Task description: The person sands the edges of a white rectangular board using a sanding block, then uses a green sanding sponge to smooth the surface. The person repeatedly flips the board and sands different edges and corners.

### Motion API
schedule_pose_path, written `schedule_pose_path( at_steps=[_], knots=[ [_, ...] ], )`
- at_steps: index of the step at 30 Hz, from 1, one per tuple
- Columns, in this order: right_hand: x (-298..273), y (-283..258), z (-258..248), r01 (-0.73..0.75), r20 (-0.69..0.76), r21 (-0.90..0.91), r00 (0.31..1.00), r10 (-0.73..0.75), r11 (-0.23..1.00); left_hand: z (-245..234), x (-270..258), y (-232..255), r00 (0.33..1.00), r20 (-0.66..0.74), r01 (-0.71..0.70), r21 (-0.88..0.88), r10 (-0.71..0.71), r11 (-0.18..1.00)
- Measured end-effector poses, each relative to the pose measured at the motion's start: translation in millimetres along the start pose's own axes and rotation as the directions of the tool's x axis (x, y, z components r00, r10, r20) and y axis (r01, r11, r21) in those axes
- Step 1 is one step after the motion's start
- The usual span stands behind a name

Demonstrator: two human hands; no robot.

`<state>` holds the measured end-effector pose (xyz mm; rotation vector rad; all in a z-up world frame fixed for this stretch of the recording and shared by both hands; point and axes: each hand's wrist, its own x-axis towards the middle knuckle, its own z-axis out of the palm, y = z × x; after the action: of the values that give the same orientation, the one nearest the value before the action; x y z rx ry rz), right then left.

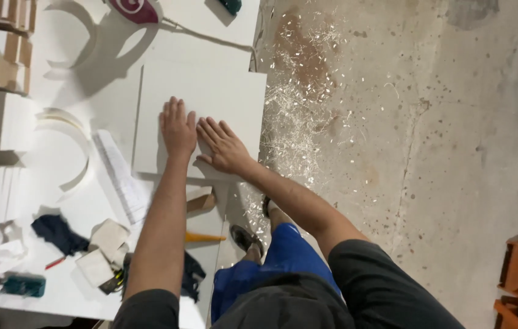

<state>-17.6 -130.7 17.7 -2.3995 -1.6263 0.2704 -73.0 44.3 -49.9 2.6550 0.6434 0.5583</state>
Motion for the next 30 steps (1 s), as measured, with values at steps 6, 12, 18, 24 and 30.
schedule_pose_path(
  at_steps=[6, 12, 18, 24, 30],
  knots=[
    [16, 117, -30, -0.205, -0.036, 0.059, 0.978, 0.207, 0.977, -12, 4, 20, 0.995, -0.086, -0.036, 0.212, 0.056, 0.977],
    [46, 203, -54, -0.626, 0.009, 0.679, 0.529, 0.848, 0.383, -22, 7, 31, 1.0, 0.012, -0.017, 0.23, 0.015, 0.973],
    [58, 143, -47, -0.513, 0.378, 0.853, 0.493, 0.784, -0.089, -19, 6, 29, 0.995, -0.066, -0.06, 0.244, 0.079, 0.968],
    [-66, 29, 5, -0.49, 0.227, 0.868, 0.535, 0.814, 0.081, -12, 2, 22, 1.0, -0.004, -0.021, 0.287, 0.023, 0.958],
    [-201, -54, 66, -0.57, 0.516, 0.814, 0.797, 0.314, 0.109, -11, 5, 18, 0.999, -0.006, -0.03, 0.287, 0.033, 0.958]
  ],
)
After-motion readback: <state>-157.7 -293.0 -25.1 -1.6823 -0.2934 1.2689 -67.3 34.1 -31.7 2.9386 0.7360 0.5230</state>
